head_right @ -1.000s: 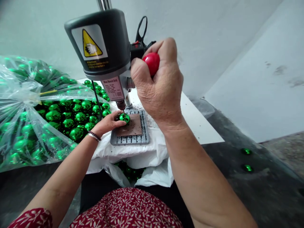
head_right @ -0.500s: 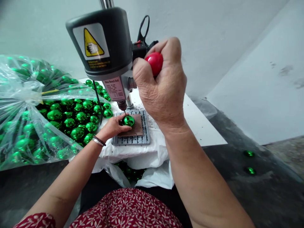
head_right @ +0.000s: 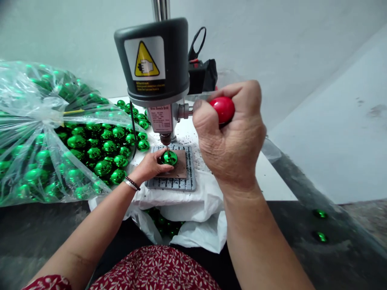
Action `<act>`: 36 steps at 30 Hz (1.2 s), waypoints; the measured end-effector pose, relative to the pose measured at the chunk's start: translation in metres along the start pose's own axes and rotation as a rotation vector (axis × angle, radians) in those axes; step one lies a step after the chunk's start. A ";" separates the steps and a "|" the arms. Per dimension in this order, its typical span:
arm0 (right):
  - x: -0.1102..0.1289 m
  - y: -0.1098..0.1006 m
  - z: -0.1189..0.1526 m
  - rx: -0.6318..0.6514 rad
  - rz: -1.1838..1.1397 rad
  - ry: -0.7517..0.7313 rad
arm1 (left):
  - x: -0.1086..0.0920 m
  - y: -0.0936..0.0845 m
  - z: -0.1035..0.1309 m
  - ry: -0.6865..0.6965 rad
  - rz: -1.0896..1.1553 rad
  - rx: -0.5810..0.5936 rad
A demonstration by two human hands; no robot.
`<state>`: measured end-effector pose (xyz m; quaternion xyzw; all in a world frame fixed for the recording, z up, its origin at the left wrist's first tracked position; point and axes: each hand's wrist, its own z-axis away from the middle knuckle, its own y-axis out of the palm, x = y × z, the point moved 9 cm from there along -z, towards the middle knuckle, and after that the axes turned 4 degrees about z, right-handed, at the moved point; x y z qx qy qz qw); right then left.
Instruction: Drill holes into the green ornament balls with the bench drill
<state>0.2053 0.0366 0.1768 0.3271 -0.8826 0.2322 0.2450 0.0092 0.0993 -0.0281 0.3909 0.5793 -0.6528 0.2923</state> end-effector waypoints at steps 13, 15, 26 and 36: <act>-0.003 -0.002 0.018 -0.068 0.044 -0.102 | 0.002 0.003 -0.001 0.042 0.067 0.045; -0.008 -0.003 0.025 -0.091 0.037 -0.088 | 0.001 0.003 0.000 0.046 0.081 0.043; -0.018 0.001 0.050 -0.186 -0.032 -0.109 | 0.003 0.002 -0.001 0.049 0.039 0.014; -0.014 0.001 0.045 -0.212 -0.073 -0.165 | -0.004 0.001 0.002 0.031 0.056 0.002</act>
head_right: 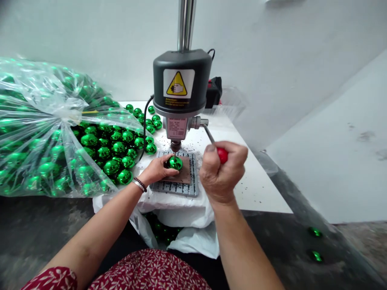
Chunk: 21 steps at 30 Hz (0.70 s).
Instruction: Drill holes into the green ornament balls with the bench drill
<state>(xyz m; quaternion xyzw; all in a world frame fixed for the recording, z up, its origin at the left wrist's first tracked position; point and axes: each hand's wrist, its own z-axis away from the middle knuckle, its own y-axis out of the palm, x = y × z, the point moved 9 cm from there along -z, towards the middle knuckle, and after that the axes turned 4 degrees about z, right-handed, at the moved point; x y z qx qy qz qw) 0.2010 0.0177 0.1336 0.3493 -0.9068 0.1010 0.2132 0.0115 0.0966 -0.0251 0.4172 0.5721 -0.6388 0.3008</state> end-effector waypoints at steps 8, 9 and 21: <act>0.007 0.027 -0.074 0.198 0.085 0.220 | -0.007 -0.014 0.022 -0.016 -0.040 -0.110; 0.007 0.027 -0.075 0.196 0.090 0.221 | -0.008 -0.015 0.028 -0.006 -0.029 -0.083; -0.003 0.028 -0.068 0.185 0.059 0.228 | -0.014 -0.051 0.041 0.013 -0.292 -0.012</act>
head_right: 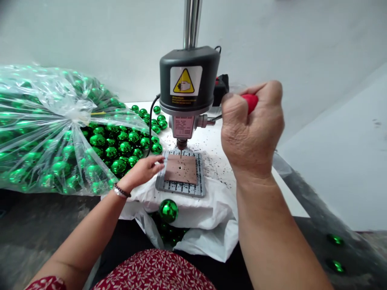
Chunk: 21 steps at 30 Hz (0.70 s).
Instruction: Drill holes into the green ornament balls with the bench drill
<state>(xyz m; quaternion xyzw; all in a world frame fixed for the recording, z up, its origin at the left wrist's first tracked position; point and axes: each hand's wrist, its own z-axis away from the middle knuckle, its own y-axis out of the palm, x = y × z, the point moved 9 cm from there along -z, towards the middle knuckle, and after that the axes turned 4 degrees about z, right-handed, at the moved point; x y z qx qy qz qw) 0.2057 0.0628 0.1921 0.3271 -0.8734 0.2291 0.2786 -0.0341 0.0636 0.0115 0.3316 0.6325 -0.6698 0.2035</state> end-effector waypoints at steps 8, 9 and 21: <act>0.006 -0.002 0.001 0.035 -0.031 -0.010 | 0.030 0.002 -0.068 -0.359 -0.549 -0.017; 0.008 -0.002 0.001 0.045 -0.037 -0.028 | 0.032 0.003 -0.070 -0.385 -0.592 -0.003; 0.011 -0.002 0.003 0.024 -0.062 -0.084 | 0.014 -0.016 -0.035 -0.239 -0.453 -0.286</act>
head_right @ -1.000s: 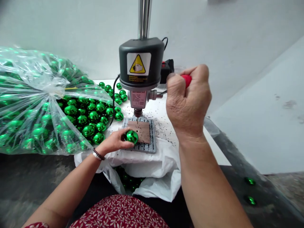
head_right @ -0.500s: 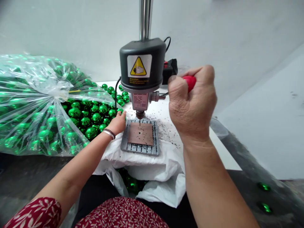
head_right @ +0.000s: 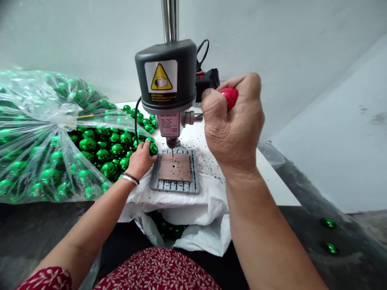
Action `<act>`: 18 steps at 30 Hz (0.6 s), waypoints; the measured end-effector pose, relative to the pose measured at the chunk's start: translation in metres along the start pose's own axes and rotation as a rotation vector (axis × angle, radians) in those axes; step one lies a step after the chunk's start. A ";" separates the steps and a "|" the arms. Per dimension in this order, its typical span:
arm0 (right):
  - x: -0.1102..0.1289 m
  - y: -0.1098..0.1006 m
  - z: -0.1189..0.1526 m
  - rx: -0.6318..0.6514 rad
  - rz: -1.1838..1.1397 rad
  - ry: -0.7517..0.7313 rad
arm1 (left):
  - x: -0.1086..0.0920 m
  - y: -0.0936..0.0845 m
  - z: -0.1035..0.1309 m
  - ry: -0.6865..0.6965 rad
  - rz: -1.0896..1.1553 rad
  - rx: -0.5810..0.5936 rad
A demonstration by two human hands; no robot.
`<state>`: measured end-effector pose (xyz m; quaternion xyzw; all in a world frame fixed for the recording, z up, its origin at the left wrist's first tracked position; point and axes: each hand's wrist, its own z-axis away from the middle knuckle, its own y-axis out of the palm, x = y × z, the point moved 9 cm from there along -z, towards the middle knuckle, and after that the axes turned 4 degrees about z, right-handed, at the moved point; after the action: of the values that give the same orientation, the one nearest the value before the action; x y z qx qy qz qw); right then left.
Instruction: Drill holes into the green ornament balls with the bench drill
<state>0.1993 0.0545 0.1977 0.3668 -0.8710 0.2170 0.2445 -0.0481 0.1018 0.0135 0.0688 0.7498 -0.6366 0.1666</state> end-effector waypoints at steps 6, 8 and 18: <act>-0.004 0.002 -0.001 0.024 0.040 0.080 | 0.001 0.032 0.020 -0.041 0.823 0.293; -0.003 0.003 -0.001 0.030 0.040 0.080 | -0.002 0.046 0.026 -0.120 1.048 0.427; -0.002 0.002 -0.001 0.044 0.027 0.102 | -0.005 0.044 0.017 -0.001 0.876 0.375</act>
<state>0.1989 0.0577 0.1968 0.3487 -0.8574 0.2575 0.2774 -0.0265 0.0940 -0.0281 0.4069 0.5223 -0.6310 0.4044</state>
